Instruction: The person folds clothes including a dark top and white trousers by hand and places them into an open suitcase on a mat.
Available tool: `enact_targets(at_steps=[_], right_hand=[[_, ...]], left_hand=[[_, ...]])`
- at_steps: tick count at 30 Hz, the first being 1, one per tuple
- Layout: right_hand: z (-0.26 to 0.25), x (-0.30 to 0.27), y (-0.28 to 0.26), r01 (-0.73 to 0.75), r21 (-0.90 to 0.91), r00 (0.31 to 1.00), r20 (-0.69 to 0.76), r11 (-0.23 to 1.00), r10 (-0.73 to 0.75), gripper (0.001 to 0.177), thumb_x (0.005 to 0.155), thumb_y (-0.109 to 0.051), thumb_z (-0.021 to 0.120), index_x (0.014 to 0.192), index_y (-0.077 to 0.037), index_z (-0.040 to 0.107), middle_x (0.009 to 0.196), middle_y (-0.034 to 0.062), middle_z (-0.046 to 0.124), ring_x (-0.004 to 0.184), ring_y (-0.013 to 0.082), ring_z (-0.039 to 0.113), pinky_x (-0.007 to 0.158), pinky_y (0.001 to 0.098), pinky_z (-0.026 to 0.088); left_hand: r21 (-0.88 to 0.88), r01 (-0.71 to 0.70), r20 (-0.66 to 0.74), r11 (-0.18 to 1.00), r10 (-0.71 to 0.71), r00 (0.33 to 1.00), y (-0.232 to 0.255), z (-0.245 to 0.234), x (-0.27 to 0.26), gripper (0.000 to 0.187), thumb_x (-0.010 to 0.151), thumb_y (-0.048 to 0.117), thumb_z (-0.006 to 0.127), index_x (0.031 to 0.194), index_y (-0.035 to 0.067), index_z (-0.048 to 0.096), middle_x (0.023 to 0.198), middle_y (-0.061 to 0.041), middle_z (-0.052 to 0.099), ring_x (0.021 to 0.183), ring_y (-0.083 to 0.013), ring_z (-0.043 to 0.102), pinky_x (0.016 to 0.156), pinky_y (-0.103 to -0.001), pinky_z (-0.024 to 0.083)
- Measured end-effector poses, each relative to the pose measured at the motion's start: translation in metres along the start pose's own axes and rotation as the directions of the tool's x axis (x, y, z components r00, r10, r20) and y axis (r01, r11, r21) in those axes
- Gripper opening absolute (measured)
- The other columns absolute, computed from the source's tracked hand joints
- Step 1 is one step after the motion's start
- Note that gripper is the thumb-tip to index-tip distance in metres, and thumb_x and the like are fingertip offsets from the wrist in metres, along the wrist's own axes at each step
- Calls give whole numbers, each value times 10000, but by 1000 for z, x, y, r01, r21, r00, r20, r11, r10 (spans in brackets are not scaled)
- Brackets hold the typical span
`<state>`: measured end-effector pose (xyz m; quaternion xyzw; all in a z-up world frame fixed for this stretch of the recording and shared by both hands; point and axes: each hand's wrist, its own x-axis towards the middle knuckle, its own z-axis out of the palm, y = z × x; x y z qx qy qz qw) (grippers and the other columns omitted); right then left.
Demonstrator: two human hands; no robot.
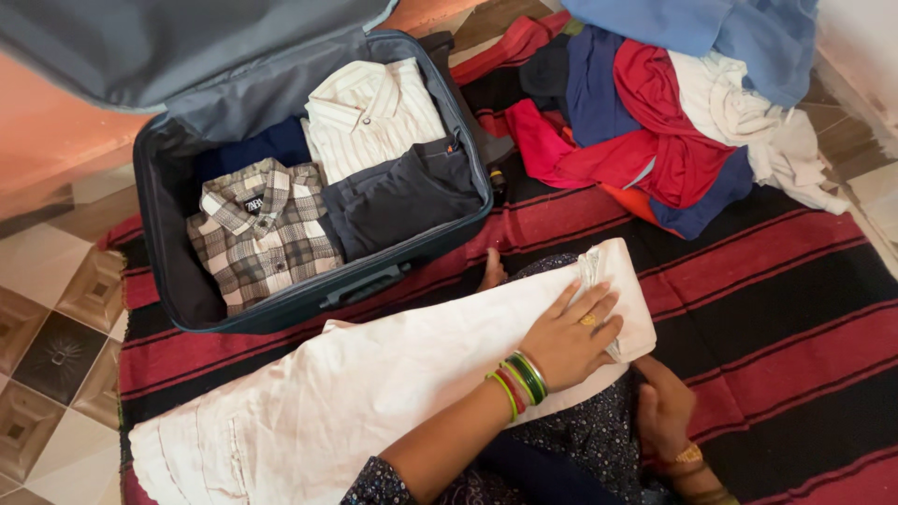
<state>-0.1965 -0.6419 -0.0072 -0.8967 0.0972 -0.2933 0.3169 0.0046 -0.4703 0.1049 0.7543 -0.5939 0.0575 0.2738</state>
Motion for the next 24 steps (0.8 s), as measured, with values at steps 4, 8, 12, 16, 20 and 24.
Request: enact_targets(at_steps=[4, 8, 12, 16, 20, 24], right_hand=[[-2, 0, -4, -275, 293, 906, -241, 916, 349, 450, 1157, -298, 404, 1071, 16, 714, 927, 94, 710, 782, 166, 664, 721, 264, 516], [-13, 61, -27, -254, 206, 901, -306, 945, 308, 362, 1140, -258, 488, 1098, 39, 691, 967, 130, 676, 773, 190, 601, 701, 267, 473], [-24, 130, -59, -9, 19, 1000, -15, 1000, 10, 397, 1042, -234, 519, 1321, 31, 617, 1388, 212, 601, 1333, 353, 545, 1142, 424, 409], [4, 155, -54, 105, 200, 916, 362, 974, -173, 610, 1067, -350, 439, 1553, 14, 385, 1653, 223, 346, 1551, 351, 290, 1257, 450, 206], [35, 148, -12, -322, 562, 889, 456, 762, 40, 711, 1095, -497, 301, 1619, -21, 234, 1682, 155, 253, 1551, 289, 225, 1244, 388, 165], [64, 122, 42, -830, 532, 541, 693, 169, 477, 676, 1074, -531, 315, 1529, -46, 434, 1441, 147, 511, 1290, 259, 478, 1067, 382, 371]], left_hand=[[-21, 7, -3, 1000, -7, 1000, 6, 13, 3, 509, 888, 428, 697, 1265, 90, 651, 1475, -172, 577, 1493, -319, 421, 1277, -492, 292], [29, 16, -11, 999, -16, 1000, 14, 17, 7, 438, 896, 387, 699, 1253, 135, 661, 1500, -128, 584, 1528, -280, 411, 1283, -484, 298], [-15, 31, -41, 999, -31, 999, 12, 6, 1, 497, 842, 399, 703, 1263, 136, 668, 1513, -108, 571, 1533, -275, 380, 1258, -517, 268], [10, 83, 94, 997, -83, 992, 11, 2, -5, 407, 912, 434, 694, 1202, 150, 687, 1486, -83, 565, 1562, -260, 356, 1283, -535, 228], [-68, 97, 35, 993, -95, 995, 11, 2, -8, 443, 906, 414, 679, 1264, 153, 692, 1489, -69, 572, 1533, -244, 368, 1277, -528, 220], [-70, 74, 35, 995, -72, 997, 13, 6, -5, 424, 919, 415, 668, 1254, 157, 691, 1490, -65, 573, 1535, -245, 368, 1281, -529, 211]])
